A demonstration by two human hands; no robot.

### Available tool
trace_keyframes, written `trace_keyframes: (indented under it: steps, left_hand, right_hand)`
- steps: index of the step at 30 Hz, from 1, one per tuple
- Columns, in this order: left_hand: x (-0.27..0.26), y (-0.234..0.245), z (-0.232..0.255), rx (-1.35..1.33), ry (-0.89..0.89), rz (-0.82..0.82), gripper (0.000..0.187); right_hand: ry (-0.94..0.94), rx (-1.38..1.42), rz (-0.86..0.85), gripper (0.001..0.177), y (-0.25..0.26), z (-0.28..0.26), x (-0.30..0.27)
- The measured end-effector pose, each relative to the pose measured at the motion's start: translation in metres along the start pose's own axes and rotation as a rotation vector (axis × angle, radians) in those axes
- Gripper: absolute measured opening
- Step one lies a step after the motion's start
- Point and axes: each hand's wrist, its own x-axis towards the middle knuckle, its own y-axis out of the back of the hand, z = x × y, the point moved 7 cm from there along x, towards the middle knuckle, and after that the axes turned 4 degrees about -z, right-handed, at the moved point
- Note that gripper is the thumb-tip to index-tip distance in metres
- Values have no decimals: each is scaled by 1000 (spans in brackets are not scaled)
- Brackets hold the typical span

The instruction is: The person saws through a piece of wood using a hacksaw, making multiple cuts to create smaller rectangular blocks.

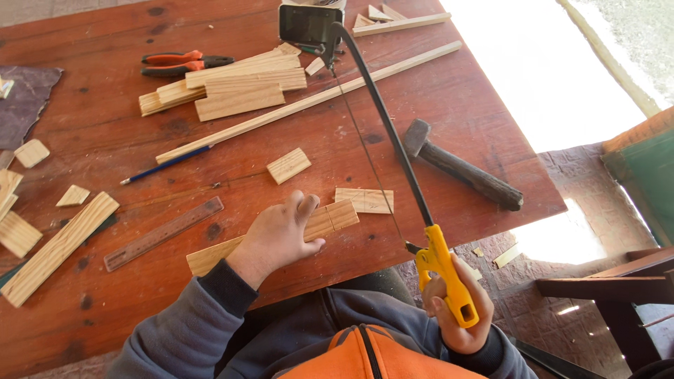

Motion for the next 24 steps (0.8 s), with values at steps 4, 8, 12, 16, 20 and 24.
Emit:
trace_keyframes:
  steps: [4, 8, 12, 16, 20, 24]
  left_hand:
    - [36, 32, 39, -7, -225, 87, 65]
    - [88, 51, 100, 70, -416, 73, 60]
    - [150, 16, 144, 121, -570, 85, 65]
    - [170, 15, 204, 215, -767, 198, 71]
    - [209, 8, 226, 219, -499, -217, 59]
    - [237, 14, 214, 38, -505, -96, 54]
  right_hand:
    - [31, -69, 83, 63, 38, -6, 7]
    - [55, -163, 150, 65, 77, -16, 15]
    - [0, -263, 239, 67, 113, -18, 13]
    - [6, -256, 264, 68, 134, -14, 15]
    - [13, -224, 312, 68, 145, -8, 19]
    - [15, -215, 333, 71, 154, -1, 19]
